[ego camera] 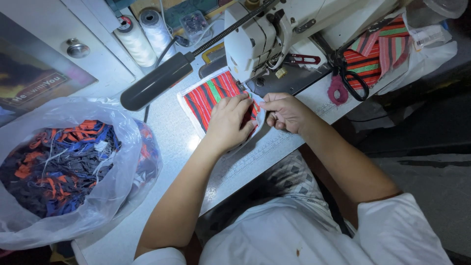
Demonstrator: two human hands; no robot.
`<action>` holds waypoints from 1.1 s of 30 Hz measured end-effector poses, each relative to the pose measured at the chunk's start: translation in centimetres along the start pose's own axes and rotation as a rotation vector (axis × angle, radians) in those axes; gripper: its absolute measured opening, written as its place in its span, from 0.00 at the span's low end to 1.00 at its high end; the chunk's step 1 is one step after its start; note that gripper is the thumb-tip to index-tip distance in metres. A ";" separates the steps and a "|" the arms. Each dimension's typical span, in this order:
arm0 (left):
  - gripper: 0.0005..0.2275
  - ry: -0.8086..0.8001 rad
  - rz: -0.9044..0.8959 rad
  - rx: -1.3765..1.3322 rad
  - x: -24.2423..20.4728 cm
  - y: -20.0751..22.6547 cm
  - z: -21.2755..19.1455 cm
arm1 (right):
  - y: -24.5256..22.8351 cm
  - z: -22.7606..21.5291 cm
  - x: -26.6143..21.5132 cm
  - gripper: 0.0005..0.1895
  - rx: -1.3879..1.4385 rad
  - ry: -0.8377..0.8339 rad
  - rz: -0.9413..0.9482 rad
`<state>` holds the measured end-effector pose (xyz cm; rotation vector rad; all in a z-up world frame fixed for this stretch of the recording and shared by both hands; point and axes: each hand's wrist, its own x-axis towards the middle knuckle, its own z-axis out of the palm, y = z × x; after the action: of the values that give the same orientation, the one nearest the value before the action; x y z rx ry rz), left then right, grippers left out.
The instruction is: Trimming excess threads and sewing small fabric pieces at a sewing workstation.
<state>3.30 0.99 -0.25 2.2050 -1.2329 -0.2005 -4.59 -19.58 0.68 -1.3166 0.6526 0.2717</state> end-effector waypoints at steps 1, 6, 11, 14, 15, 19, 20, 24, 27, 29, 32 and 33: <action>0.25 0.001 0.001 -0.001 0.0 -0.1 0.0 | 0.2 -0.2 0.3 0.04 -0.001 0.001 0.000; 0.21 -0.024 0.027 -0.023 0.2 -1.0 0.7 | 0.6 -0.2 1.2 0.06 0.010 -0.061 0.033; 0.22 -0.052 0.017 0.028 0.0 -0.7 0.4 | -2.2 1.9 -2.8 0.07 -0.112 0.001 0.022; 0.23 -0.062 0.021 0.067 0.0 -0.5 0.3 | -2.3 1.6 -3.6 0.03 -0.268 0.077 -0.084; 0.23 -0.049 0.022 0.071 0.0 -0.3 0.3 | -2.4 1.5 -3.9 0.04 -0.358 0.114 -0.145; 0.23 -0.053 0.018 -0.009 0.2 -0.8 0.5 | -0.2 0.3 -2.1 0.08 -0.709 0.269 -0.285; 0.22 -0.016 -0.009 -0.064 0.3 -1.2 0.9 | 0.3 0.2 -1.6 0.12 -0.514 0.220 -0.188; 0.26 0.027 -0.041 -0.066 0.0 -0.5 0.0 | 1.4 0.0 0.1 0.17 -0.098 0.032 0.036; 0.25 -0.016 -0.045 0.002 -0.1 0.5 -0.3 | 1.5 -0.2 0.6 0.12 -0.023 0.026 0.058; 0.25 -0.021 -0.047 0.025 -0.2 0.6 -0.2 | 1.3 0.5 0.1 0.12 -0.034 0.028 0.038; 0.26 -0.028 -0.045 0.043 -0.2 0.3 0.2 | 1.2 1.4 -0.4 0.10 -0.047 0.075 -0.007; 0.26 -0.029 -0.040 0.036 -0.1 0.1 0.3 | 1.3 1.7 -0.5 0.09 -0.050 0.121 -0.032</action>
<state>3.02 0.92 -0.46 2.2664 -1.2176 -0.2285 -5.17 -17.52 0.12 -1.3984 0.7303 0.1848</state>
